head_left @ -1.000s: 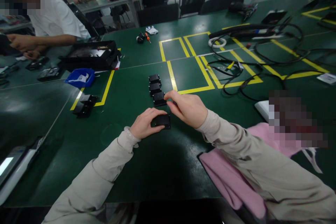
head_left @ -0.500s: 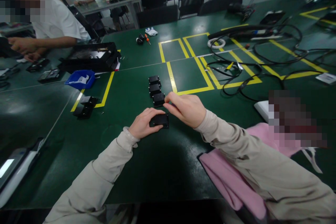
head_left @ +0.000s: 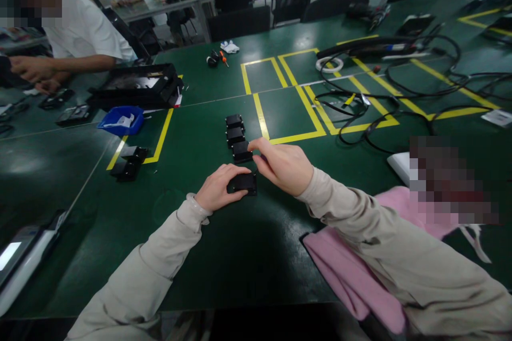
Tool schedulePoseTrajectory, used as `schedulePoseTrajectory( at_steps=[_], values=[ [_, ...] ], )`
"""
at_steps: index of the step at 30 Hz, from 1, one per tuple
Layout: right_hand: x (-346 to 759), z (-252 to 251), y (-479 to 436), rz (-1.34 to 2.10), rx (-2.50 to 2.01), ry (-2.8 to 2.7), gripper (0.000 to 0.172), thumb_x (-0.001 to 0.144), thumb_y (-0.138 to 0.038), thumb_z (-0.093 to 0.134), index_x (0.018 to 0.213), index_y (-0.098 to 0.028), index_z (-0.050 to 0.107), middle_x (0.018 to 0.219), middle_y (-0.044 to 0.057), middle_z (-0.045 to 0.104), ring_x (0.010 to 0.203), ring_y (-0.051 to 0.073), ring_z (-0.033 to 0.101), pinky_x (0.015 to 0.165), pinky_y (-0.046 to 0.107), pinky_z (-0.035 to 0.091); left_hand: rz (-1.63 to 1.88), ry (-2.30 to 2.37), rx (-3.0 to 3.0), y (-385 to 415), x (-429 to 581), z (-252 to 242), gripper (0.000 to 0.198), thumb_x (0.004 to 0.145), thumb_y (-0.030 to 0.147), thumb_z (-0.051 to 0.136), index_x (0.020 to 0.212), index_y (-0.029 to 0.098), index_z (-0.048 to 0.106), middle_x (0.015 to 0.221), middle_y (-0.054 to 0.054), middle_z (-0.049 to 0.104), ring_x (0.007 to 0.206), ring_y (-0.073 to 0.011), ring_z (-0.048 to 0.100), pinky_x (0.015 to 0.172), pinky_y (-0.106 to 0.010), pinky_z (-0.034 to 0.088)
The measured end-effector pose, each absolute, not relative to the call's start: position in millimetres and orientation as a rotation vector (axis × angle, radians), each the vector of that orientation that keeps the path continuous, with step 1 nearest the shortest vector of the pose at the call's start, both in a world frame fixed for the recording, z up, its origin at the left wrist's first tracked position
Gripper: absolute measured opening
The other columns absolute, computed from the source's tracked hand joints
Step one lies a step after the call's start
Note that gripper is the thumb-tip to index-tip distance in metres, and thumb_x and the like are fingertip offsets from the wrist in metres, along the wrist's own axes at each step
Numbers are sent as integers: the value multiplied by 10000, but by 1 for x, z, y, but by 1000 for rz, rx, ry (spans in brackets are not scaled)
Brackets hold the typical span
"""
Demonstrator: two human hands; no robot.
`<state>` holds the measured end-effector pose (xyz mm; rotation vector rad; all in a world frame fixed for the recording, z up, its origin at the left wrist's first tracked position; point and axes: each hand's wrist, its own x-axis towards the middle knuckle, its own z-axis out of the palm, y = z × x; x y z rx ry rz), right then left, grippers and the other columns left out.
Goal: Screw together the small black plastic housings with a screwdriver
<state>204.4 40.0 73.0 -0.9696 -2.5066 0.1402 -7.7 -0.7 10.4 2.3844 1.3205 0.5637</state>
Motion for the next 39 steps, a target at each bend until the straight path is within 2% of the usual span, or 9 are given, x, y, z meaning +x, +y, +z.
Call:
schedulePoseTrajectory(
  at_steps=[4, 9, 13, 18, 22, 26, 30, 35, 39],
  values=[
    [204, 74, 40, 123, -1005, -2557, 319, 978, -358, 339, 1060, -161, 576, 781, 53, 714, 667, 171, 643, 574, 266, 293, 552, 1323, 2386, -1, -8, 10, 415, 835, 327, 636, 1220, 220, 526, 1116, -65, 617, 1026, -242, 555, 894, -379, 461],
    [204, 75, 39, 123, -1000, -2511, 292, 959, -257, 355, 1147, -160, 556, 828, 50, 722, 686, 161, 649, 579, 259, 293, 557, 1326, 2383, -1, -7, 11, 394, 839, 325, 632, 1204, 214, 535, 1109, -65, 621, 1019, -240, 558, 881, -368, 465],
    [204, 75, 39, 116, -1026, -2562, 329, 979, -358, 341, 1062, -161, 591, 789, 55, 719, 670, 168, 638, 580, 264, 288, 564, 1328, 2388, -1, -7, 12, 402, 840, 326, 632, 1213, 215, 531, 1111, -65, 621, 1024, -241, 558, 886, -368, 463],
    [205, 75, 39, 125, -986, -2527, 301, 971, -271, 337, 1140, -161, 561, 840, 53, 725, 692, 155, 641, 592, 258, 296, 570, 1318, 2383, -1, -8, 11, 402, 842, 326, 635, 1213, 208, 534, 1114, -66, 618, 1022, -235, 553, 888, -360, 459],
    [205, 75, 39, 124, -1003, -2573, 329, 983, -346, 324, 1052, -163, 588, 791, 53, 719, 669, 165, 637, 587, 265, 296, 567, 1314, 2395, -1, -8, 10, 404, 841, 326, 637, 1213, 208, 531, 1105, -62, 617, 1012, -232, 550, 891, -363, 456],
    [204, 74, 40, 117, -984, -2529, 295, 972, -280, 343, 1135, -164, 560, 838, 52, 723, 708, 160, 652, 593, 259, 304, 583, 1306, 2398, -1, -8, 10, 395, 840, 315, 640, 1204, 202, 536, 1097, -62, 616, 997, -228, 547, 877, -352, 456],
    [204, 74, 40, 107, -1010, -2565, 329, 983, -370, 341, 1066, -167, 587, 801, 51, 719, 682, 168, 647, 581, 263, 294, 583, 1304, 2397, -1, -8, 10, 398, 837, 314, 640, 1204, 202, 535, 1096, -62, 616, 999, -231, 549, 883, -354, 455],
    [204, 74, 39, 91, -997, -2520, 288, 964, -267, 349, 1127, -163, 562, 804, 44, 715, 682, 155, 641, 580, 257, 290, 578, 1310, 2393, -1, -8, 10, 395, 840, 314, 640, 1205, 202, 536, 1098, -62, 617, 995, -228, 548, 877, -353, 455],
    [204, 73, 39, 76, -1019, -2557, 311, 976, -347, 344, 1049, -166, 585, 752, 43, 706, 644, 164, 629, 564, 267, 274, 571, 1312, 2392, -1, -8, 10, 403, 840, 318, 639, 1212, 208, 532, 1102, -61, 614, 1008, -232, 547, 882, -356, 457]
  ],
)
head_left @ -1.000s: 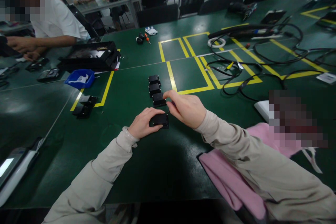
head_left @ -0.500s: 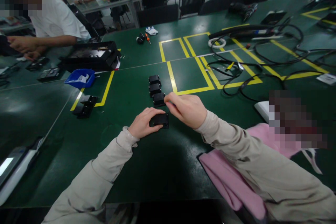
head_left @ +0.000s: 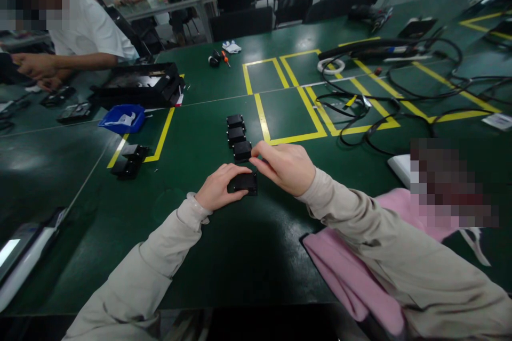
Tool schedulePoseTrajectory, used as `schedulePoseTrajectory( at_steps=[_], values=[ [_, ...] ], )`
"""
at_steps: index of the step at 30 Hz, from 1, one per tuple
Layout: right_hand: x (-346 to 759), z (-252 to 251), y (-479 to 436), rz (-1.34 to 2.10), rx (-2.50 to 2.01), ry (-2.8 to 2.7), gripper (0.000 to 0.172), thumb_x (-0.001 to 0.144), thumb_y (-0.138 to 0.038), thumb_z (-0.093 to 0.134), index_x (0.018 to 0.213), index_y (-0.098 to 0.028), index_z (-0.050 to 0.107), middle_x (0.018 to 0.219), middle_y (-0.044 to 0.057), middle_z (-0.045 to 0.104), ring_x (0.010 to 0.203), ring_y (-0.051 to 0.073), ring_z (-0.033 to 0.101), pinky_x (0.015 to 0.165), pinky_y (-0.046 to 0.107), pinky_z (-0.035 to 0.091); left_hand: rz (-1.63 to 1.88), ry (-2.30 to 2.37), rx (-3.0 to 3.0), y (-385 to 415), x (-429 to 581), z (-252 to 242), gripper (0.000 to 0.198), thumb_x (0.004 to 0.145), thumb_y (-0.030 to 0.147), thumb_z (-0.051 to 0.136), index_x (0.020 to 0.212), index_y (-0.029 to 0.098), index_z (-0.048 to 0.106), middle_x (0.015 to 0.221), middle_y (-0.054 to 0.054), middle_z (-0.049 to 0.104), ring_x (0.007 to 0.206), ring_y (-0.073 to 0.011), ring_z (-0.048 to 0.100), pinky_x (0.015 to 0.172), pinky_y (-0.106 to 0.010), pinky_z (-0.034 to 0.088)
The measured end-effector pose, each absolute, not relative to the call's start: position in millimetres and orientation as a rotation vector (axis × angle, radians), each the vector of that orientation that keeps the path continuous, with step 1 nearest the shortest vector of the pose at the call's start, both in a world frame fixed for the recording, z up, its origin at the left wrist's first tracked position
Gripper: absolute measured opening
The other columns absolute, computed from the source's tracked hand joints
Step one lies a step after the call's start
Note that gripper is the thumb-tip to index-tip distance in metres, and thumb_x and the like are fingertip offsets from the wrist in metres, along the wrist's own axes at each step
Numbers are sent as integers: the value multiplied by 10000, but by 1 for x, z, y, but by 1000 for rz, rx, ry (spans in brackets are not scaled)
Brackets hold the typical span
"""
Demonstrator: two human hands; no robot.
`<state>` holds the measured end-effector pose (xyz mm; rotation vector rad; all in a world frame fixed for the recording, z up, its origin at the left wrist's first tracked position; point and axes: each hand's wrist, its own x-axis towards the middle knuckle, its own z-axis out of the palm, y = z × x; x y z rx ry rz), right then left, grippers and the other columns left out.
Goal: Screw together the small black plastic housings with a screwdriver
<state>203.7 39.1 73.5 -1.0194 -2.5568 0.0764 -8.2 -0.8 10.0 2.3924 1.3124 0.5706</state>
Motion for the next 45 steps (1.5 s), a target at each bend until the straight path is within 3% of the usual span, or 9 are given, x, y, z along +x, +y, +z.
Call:
schedulePoseTrajectory(
  at_steps=[9, 13, 18, 23, 27, 32, 37, 42, 45],
  values=[
    [203, 74, 38, 73, -1008, -2574, 329, 979, -357, 332, 1032, -169, 596, 767, 46, 714, 657, 167, 636, 576, 271, 286, 567, 1319, 2394, -1, -8, 9, 407, 840, 333, 635, 1214, 210, 530, 1103, -60, 616, 1011, -234, 552, 887, -361, 459],
    [204, 73, 39, 82, -967, -2521, 285, 956, -259, 351, 1113, -163, 569, 800, 44, 715, 674, 154, 638, 592, 263, 304, 565, 1319, 2393, -1, -8, 10, 399, 845, 329, 632, 1212, 208, 534, 1101, -61, 619, 1012, -232, 553, 886, -358, 460],
    [204, 74, 39, 104, -1004, -2582, 336, 979, -375, 341, 1041, -165, 596, 779, 52, 715, 671, 171, 641, 589, 269, 303, 580, 1311, 2401, -1, -8, 9, 406, 840, 327, 638, 1213, 205, 535, 1103, -63, 618, 1020, -233, 555, 889, -357, 460],
    [204, 73, 39, 121, -982, -2509, 292, 954, -265, 371, 1151, -162, 560, 837, 48, 721, 705, 160, 652, 600, 258, 310, 565, 1320, 2398, -1, -8, 10, 393, 847, 333, 627, 1209, 209, 536, 1098, -63, 620, 1013, -235, 559, 884, -361, 464],
    [204, 74, 38, 110, -1017, -2566, 337, 978, -369, 342, 1064, -161, 592, 782, 54, 715, 671, 172, 638, 585, 266, 294, 553, 1329, 2392, -1, -8, 10, 406, 845, 334, 625, 1220, 213, 526, 1105, -63, 616, 1017, -237, 556, 892, -369, 460],
    [205, 74, 38, 116, -997, -2522, 292, 958, -269, 353, 1134, -164, 561, 789, 46, 710, 681, 161, 634, 589, 259, 299, 547, 1328, 2385, -1, -8, 10, 407, 845, 337, 622, 1221, 214, 528, 1108, -65, 615, 1023, -239, 553, 887, -370, 462],
    [205, 74, 38, 122, -1014, -2561, 322, 975, -363, 344, 1062, -165, 582, 787, 53, 712, 674, 169, 635, 579, 265, 291, 541, 1333, 2381, -1, -8, 11, 414, 844, 335, 624, 1228, 217, 524, 1117, -64, 614, 1026, -240, 552, 891, -373, 461],
    [204, 76, 37, 126, -1023, -2518, 288, 948, -254, 366, 1147, -154, 549, 773, 37, 702, 665, 153, 627, 584, 258, 292, 546, 1326, 2375, -1, -7, 12, 399, 846, 332, 628, 1213, 211, 529, 1109, -64, 617, 1030, -236, 551, 892, -364, 459],
    [203, 77, 37, 111, -1060, -2569, 306, 973, -349, 357, 1066, -159, 578, 745, 38, 697, 645, 163, 623, 570, 265, 270, 556, 1321, 2378, -1, -7, 12, 396, 845, 323, 633, 1208, 202, 532, 1108, -66, 616, 1023, -233, 551, 891, -361, 456]
  ],
)
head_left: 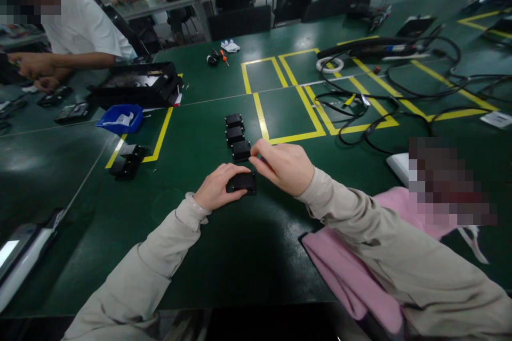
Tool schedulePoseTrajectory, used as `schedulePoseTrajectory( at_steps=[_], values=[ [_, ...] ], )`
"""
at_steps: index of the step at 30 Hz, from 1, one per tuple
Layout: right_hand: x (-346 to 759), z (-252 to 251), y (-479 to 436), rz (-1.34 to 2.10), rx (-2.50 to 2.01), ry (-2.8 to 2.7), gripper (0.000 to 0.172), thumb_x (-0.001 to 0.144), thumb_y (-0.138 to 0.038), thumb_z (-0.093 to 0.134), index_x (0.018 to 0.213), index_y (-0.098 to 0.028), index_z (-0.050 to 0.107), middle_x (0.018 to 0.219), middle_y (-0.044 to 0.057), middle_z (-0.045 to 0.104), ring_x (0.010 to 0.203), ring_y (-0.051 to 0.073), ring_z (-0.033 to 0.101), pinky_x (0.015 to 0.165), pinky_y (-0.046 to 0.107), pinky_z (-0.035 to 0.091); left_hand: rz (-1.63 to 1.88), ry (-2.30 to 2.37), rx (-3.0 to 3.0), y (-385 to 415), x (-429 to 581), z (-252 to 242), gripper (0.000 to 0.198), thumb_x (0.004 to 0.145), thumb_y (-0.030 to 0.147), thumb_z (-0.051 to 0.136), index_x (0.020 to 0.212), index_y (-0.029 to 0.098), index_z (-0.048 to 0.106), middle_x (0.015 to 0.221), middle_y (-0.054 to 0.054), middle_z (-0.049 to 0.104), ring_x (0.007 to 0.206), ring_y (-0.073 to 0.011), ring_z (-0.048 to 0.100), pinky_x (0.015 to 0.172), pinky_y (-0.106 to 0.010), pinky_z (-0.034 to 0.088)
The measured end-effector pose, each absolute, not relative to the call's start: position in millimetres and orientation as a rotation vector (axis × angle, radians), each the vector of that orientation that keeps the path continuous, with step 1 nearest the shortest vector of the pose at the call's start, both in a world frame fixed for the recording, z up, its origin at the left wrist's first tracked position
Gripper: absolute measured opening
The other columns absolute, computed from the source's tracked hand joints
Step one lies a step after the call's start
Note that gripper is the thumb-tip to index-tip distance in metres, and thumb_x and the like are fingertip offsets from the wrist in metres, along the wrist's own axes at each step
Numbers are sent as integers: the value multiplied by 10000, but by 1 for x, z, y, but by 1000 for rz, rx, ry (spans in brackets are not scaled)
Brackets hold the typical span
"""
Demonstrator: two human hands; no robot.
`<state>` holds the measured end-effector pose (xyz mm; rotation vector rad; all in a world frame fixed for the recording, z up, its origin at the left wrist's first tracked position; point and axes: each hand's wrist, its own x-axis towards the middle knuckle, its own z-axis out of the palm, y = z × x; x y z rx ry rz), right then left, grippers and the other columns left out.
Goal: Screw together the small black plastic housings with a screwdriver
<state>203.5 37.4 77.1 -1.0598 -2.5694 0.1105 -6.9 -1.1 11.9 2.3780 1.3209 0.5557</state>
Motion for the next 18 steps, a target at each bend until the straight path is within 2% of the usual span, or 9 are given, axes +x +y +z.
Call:
schedulePoseTrajectory(
  at_steps=[2, 5, 18],
  values=[
    [203, 78, 37, 82, -1084, -2604, 359, 983, -417, 337, 986, -163, 591, 714, 42, 690, 624, 165, 611, 561, 270, 248, 558, 1317, 2384, -1, -7, 12, 399, 843, 320, 637, 1208, 199, 531, 1111, -67, 616, 1023, -232, 550, 894, -361, 454],
    [202, 78, 37, 48, -1111, -2605, 373, 988, -418, 322, 944, -161, 589, 675, 43, 672, 602, 160, 592, 555, 271, 226, 552, 1320, 2383, -1, -7, 11, 404, 843, 327, 634, 1215, 209, 528, 1124, -64, 617, 1032, -235, 550, 901, -369, 454],
    [199, 77, 42, 95, -1251, -2488, 372, 984, -403, 307, 976, -162, 591, 699, 45, 660, 582, 157, 578, 548, 249, 244, 516, 1316, 2384, -2, -6, 14, 394, 860, 334, 602, 1232, 231, 525, 1136, -73, 612, 1041, -249, 551, 907, -394, 461]
  ],
)
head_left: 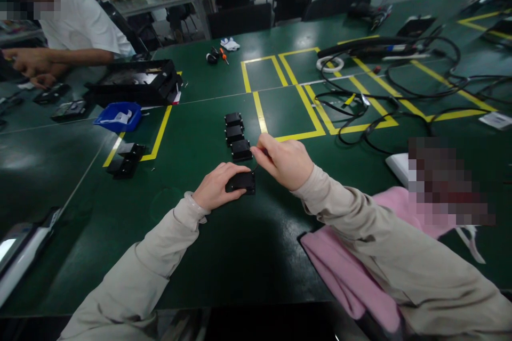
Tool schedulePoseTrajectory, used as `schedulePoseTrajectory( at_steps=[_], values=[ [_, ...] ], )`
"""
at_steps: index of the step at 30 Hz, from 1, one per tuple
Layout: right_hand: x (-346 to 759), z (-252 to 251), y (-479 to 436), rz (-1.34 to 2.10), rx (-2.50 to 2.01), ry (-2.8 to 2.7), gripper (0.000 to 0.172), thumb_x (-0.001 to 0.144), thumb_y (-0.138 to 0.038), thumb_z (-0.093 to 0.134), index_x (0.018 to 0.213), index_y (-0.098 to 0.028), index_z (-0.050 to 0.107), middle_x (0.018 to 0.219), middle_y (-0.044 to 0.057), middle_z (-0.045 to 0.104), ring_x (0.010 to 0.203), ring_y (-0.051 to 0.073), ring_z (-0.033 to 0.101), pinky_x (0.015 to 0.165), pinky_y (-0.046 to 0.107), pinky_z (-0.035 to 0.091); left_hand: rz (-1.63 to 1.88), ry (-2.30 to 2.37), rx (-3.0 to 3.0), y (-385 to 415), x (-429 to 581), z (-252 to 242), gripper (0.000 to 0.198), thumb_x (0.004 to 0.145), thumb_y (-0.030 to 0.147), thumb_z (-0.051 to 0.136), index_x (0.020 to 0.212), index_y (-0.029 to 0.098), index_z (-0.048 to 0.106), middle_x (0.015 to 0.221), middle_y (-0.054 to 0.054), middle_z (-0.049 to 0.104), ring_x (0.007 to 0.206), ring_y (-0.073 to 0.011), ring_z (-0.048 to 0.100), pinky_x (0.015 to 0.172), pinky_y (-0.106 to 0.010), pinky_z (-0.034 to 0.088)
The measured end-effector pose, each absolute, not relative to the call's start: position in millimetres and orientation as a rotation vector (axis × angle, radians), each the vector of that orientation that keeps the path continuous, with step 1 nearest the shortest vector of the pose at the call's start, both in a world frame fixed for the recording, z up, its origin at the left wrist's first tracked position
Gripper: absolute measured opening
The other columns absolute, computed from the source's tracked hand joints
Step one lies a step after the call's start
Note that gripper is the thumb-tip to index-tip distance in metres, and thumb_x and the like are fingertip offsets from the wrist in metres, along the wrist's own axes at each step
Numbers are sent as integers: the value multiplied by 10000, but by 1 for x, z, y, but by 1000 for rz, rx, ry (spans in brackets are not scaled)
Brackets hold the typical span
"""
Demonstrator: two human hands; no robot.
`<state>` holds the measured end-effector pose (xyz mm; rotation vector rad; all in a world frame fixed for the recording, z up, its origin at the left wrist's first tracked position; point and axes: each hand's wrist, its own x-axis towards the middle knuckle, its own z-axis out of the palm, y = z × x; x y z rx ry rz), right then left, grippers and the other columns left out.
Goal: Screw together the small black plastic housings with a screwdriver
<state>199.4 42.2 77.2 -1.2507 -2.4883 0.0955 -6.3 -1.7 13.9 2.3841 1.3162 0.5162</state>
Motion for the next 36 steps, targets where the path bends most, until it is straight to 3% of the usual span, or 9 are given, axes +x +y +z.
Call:
schedulePoseTrajectory(
  at_steps=[6, 11, 14, 18, 24, 29, 34, 36],
  values=[
    [194, 75, 43, 112, -1232, -2488, 351, 988, -420, 332, 1038, -167, 570, 700, 33, 659, 617, 170, 611, 537, 248, 247, 507, 1303, 2395, -1, -6, 13, 403, 867, 334, 597, 1245, 215, 525, 1145, -80, 606, 1049, -247, 545, 926, -394, 456],
    [194, 66, 43, 94, -1031, -2484, 244, 976, -265, 361, 1135, -159, 513, 766, 29, 666, 690, 151, 625, 568, 236, 295, 521, 1316, 2386, -1, -6, 13, 400, 862, 348, 598, 1239, 229, 540, 1130, -77, 614, 1046, -251, 547, 923, -406, 460],
    [197, 65, 44, 38, -968, -2479, 243, 974, -260, 354, 1108, -157, 528, 791, 41, 676, 700, 149, 621, 582, 242, 302, 529, 1312, 2390, -1, -7, 12, 406, 858, 342, 602, 1243, 230, 538, 1138, -77, 615, 1048, -252, 546, 922, -404, 462],
    [199, 69, 44, -29, -1002, -2519, 355, 992, -401, 328, 980, -156, 585, 729, 52, 681, 644, 163, 605, 575, 270, 287, 529, 1298, 2403, -1, -8, 11, 416, 864, 345, 605, 1253, 221, 524, 1154, -75, 612, 1054, -248, 541, 936, -396, 452],
    [200, 70, 39, -7, -878, -2509, 304, 967, -230, 317, 1072, -136, 586, 852, 74, 705, 737, 158, 626, 633, 268, 332, 520, 1306, 2418, 0, -9, 9, 418, 862, 347, 609, 1249, 212, 523, 1127, -74, 610, 1030, -245, 539, 904, -373, 457],
    [202, 69, 39, -52, -894, -2550, 408, 994, -392, 299, 913, -151, 618, 709, 55, 681, 638, 150, 590, 599, 273, 299, 511, 1306, 2417, 0, -9, 9, 415, 860, 353, 611, 1244, 223, 521, 1129, -68, 607, 1044, -249, 538, 921, -382, 451],
    [201, 69, 39, 28, -891, -2492, 313, 969, -247, 320, 1084, -146, 593, 841, 61, 712, 707, 147, 624, 622, 261, 321, 517, 1290, 2423, 0, -10, 10, 420, 869, 352, 602, 1256, 211, 517, 1130, -75, 606, 1030, -244, 540, 903, -369, 454],
    [201, 69, 39, 30, -903, -2500, 317, 976, -300, 333, 1053, -149, 602, 824, 60, 711, 695, 149, 620, 614, 261, 318, 518, 1290, 2421, 0, -10, 10, 424, 869, 357, 605, 1256, 211, 515, 1138, -76, 605, 1037, -246, 539, 910, -375, 452]
  ],
)
